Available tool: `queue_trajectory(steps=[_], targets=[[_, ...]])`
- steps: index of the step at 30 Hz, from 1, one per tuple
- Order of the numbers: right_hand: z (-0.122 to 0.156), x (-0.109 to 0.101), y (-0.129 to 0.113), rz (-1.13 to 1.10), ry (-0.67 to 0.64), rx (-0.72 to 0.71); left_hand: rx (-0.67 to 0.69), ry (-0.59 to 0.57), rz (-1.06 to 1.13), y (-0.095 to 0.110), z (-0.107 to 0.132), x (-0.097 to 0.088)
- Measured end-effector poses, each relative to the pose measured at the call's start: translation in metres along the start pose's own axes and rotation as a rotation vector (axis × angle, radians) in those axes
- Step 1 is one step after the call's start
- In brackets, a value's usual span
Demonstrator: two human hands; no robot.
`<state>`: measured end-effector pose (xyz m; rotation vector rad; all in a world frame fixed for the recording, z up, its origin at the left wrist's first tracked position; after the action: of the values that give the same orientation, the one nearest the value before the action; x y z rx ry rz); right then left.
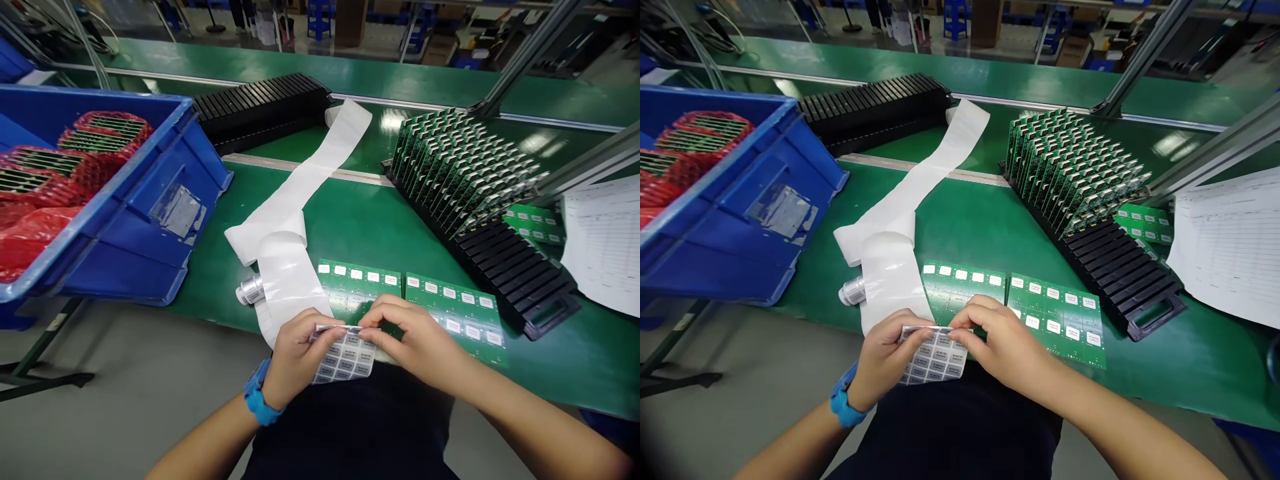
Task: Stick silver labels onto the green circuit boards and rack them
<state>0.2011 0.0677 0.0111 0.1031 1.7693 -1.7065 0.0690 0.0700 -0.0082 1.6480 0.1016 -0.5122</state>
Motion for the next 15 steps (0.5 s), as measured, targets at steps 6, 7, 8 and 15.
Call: queue_trajectory(steps=[6, 7, 8, 15], targets=[[0.008, -0.001, -0.022, 0.107, 0.096, -0.248, -0.102, 0.064, -0.093, -0.01, 0.001, -0.007], [0.006, -0.004, -0.02, 0.082, 0.089, -0.221, -0.107, 0.059, -0.099, -0.011, 0.001, -0.008], [0.002, -0.009, -0.015, 0.06, 0.091, -0.167, -0.113, 0.05, -0.103, -0.013, 0.001, -0.009], [-0.021, -0.023, 0.039, 0.201, -0.014, 0.271, -0.218, 0.013, -0.257, -0.028, 0.006, -0.048]])
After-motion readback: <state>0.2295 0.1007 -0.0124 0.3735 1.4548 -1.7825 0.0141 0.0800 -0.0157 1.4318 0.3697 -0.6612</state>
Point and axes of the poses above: each hand's wrist, its own z-axis away from the middle knuckle, its own x-axis out of the palm, y = z × x, the point moved 10 cm from there along -z, towards the middle knuckle, and after that the axes turned 4 degrees about -z, right-handed, at the moved point
